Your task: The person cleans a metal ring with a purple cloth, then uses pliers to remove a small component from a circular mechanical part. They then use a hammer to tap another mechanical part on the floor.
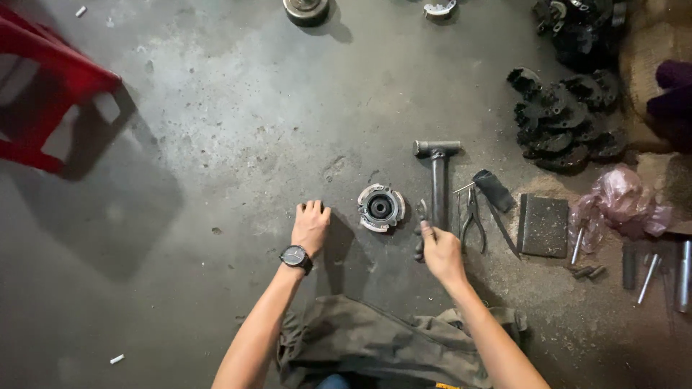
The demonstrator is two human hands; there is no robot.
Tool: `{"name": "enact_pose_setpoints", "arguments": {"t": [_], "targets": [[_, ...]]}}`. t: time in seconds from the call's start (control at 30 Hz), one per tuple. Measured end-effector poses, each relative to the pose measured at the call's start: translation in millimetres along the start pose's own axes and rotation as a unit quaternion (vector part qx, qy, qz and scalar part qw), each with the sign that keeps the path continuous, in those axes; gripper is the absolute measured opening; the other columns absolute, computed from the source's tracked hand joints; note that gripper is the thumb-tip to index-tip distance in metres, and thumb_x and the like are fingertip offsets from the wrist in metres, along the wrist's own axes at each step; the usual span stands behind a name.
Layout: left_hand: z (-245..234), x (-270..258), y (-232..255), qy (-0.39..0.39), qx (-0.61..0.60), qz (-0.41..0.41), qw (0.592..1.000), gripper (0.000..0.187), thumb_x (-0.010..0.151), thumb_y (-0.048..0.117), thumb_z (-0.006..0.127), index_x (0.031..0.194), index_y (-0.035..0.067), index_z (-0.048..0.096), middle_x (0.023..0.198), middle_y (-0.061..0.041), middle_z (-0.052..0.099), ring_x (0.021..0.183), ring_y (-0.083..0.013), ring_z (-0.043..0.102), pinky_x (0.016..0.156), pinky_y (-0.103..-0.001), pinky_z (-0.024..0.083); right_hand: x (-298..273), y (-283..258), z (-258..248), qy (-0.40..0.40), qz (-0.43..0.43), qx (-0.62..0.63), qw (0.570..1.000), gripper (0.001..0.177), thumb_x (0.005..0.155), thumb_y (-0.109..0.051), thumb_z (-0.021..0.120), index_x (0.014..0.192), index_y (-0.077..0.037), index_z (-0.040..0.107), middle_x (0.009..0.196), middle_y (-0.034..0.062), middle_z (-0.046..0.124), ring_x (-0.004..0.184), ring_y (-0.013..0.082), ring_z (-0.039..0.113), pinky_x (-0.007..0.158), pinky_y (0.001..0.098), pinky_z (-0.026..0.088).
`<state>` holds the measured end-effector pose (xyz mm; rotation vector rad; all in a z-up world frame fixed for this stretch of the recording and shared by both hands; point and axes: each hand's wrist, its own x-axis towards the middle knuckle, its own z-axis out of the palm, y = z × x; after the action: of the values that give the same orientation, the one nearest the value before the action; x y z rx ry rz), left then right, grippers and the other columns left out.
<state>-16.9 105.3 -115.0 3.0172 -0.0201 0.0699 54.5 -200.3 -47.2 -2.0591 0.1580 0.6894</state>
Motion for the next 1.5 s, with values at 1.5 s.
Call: {"name": "enact_pose_setpoints", "arguments": {"t": [1.5], "targets": [[23, 25, 122, 0.014, -0.713, -0.478, 0.513, 0.033, 0.086, 0.020, 0.079, 0.105, -0.005, 0.068, 0.093, -0.011, 0.074, 0.073, -0.0170, 0.068, 0.062, -0.030, 0.056, 11, 78, 47, -0.160, -0.012, -0.112, 0.981, 0.047, 0.101, -0.041, 0.054, 0.099, 0.004, 0.068, 0.078, 0.0215, 0.071, 0.079, 0.0236, 0.066, 0.076, 0.0451, 0.052]]}}
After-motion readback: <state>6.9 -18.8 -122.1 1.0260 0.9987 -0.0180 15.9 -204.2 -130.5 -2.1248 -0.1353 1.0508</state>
